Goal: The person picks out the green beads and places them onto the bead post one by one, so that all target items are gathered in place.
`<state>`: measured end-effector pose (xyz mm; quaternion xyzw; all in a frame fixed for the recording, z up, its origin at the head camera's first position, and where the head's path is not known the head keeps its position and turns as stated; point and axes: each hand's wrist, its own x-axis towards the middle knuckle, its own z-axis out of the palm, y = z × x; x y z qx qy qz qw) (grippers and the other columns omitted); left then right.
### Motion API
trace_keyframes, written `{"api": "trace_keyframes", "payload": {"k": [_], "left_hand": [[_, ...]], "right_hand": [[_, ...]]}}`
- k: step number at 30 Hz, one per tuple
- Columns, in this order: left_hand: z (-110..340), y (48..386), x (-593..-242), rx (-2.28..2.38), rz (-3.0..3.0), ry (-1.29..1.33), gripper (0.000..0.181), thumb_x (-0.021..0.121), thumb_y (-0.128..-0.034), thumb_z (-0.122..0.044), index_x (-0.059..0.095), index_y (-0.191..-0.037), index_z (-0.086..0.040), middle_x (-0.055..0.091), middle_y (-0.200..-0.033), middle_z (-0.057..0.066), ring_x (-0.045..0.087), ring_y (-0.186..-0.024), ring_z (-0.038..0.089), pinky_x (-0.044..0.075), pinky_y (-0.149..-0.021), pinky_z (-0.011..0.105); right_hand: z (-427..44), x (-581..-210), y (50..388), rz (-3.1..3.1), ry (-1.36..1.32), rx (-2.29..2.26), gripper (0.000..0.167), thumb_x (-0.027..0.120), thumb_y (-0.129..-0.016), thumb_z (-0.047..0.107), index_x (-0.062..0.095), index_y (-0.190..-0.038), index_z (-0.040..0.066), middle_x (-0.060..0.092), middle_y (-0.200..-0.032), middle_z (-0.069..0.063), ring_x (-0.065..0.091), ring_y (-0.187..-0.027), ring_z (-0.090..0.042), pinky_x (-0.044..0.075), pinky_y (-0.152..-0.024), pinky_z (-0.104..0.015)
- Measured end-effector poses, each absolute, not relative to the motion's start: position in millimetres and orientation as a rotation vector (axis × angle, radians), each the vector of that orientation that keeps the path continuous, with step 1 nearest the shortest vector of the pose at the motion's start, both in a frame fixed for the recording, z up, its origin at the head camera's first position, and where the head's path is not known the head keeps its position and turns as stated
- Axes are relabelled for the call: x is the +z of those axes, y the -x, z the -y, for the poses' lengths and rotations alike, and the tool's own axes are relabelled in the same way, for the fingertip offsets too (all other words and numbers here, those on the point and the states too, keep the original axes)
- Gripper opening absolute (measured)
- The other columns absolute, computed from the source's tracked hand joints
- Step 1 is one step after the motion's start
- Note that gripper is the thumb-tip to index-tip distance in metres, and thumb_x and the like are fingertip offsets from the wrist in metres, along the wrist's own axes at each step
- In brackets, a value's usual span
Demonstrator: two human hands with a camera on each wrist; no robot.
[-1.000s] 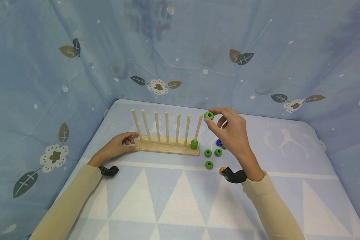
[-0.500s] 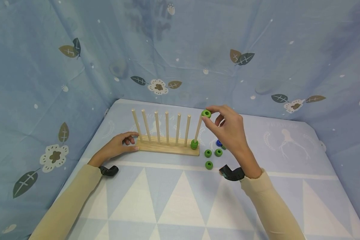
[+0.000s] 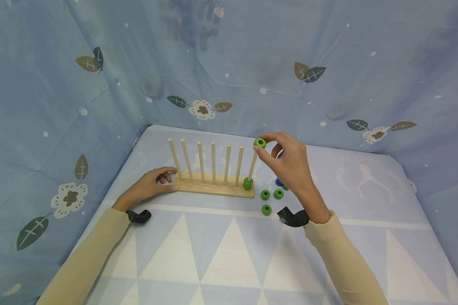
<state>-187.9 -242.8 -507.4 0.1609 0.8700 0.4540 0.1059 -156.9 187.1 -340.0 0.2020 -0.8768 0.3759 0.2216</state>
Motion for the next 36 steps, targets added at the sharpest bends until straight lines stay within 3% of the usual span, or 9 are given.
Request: {"api": "trace_keyframes", "payload": {"k": [16, 36], "left_hand": [[244.0, 186.8, -507.4, 1.353, -2.546, -0.464, 0.066, 0.085, -0.0874, -0.03, 0.058, -0.145, -0.012, 0.06, -0.105, 0.01, 0.05, -0.091, 0.025, 0.041, -0.086, 0.043], [244.2, 187.7, -508.2, 1.35, -2.55, -0.449, 0.065, 0.085, -0.0879, -0.029, 0.058, -0.145, -0.011, 0.06, -0.105, 0.01, 0.05, -0.091, 0.025, 0.041, -0.086, 0.043]], "right_hand": [[-186.2, -343.9, 158.3, 2.478, -0.552, 1.041, 0.028, 0.078, -0.095, 0.023, 0.075, -0.121, 0.014, 0.07, -0.109, -0.001, 0.056, -0.073, -0.012, 0.044, -0.063, -0.022], [-200.3, -355.7, 144.2, 2.498, -0.547, 0.991, 0.026, 0.077, -0.094, 0.018, 0.074, -0.119, 0.012, 0.073, -0.104, -0.005, 0.055, -0.07, -0.013, 0.042, -0.061, -0.017]]}}
